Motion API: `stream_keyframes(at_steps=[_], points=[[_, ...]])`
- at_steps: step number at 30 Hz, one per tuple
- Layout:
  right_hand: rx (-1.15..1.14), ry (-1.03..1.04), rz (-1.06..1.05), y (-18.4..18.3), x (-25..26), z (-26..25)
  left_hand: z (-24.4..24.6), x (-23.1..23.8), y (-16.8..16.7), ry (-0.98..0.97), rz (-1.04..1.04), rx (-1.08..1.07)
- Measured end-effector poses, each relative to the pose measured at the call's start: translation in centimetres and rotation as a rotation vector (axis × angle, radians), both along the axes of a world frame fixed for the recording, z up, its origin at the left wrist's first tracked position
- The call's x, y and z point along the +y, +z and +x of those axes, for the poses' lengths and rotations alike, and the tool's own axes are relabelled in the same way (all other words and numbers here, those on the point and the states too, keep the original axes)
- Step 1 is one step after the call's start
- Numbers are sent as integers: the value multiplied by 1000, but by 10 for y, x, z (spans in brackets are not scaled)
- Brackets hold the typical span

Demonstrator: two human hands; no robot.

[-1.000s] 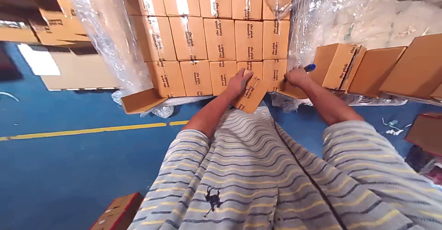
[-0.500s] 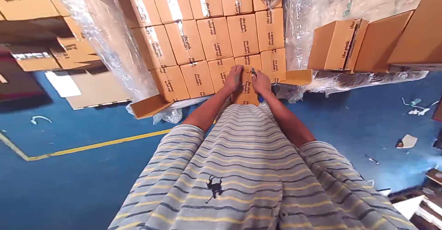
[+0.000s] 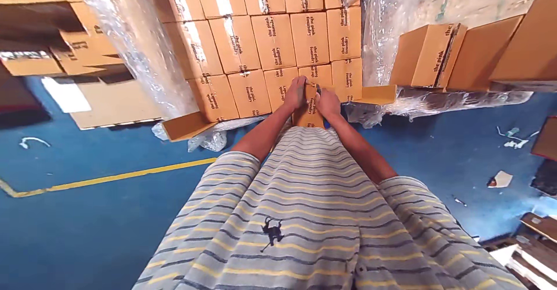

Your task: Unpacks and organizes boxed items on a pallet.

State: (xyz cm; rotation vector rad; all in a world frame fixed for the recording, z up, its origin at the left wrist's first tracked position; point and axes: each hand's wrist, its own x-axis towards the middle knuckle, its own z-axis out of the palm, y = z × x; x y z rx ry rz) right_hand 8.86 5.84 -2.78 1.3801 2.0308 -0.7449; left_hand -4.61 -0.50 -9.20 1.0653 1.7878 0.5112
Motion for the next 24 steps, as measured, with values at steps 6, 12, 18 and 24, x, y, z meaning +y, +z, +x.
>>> stream_keyframes(at_steps=[6,12,18,24], points=[[54,-23,-68,26,1,24,-8,7,-4,50,-26,-48],[303,-364,-147,-28,41,8,3,18,4,31,-64,-48],[410,-390,-208,-53,46,4,-4,3,-11,118,43,-129],[443,-387,-215,-52,50,5,13,31,20,295,-258,46]])
